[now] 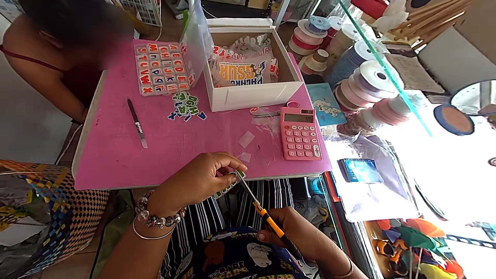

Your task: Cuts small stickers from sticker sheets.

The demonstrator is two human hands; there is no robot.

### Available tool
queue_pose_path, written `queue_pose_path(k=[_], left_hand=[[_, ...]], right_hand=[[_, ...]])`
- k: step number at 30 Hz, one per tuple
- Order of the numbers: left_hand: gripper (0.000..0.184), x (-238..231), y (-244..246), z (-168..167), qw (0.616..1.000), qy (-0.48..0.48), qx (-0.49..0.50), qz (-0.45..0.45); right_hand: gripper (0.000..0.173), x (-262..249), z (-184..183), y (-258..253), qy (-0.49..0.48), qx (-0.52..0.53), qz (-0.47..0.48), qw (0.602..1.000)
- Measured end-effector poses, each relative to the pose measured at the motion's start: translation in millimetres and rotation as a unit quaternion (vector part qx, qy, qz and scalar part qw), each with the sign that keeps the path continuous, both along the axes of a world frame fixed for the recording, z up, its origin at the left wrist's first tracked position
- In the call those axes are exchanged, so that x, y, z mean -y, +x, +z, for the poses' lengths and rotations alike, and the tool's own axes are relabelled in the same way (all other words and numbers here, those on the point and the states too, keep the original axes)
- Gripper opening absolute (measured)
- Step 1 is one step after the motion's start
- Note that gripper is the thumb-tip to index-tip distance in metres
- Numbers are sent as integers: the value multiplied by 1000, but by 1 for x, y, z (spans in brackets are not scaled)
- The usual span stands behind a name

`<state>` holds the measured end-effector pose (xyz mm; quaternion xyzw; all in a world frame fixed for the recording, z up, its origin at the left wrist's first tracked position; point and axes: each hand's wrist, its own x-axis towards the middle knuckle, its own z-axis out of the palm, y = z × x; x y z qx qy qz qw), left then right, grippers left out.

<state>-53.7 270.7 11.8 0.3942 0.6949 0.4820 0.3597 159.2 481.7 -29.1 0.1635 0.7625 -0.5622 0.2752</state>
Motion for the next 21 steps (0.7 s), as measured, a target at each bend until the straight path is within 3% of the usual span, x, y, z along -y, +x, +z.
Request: queue_pose_path(k=[21], left_hand=[[21,1,0,1,1000,-7,-5,-3]], right_hand=[[44,3,-1,-1,20,5,-21,1000]])
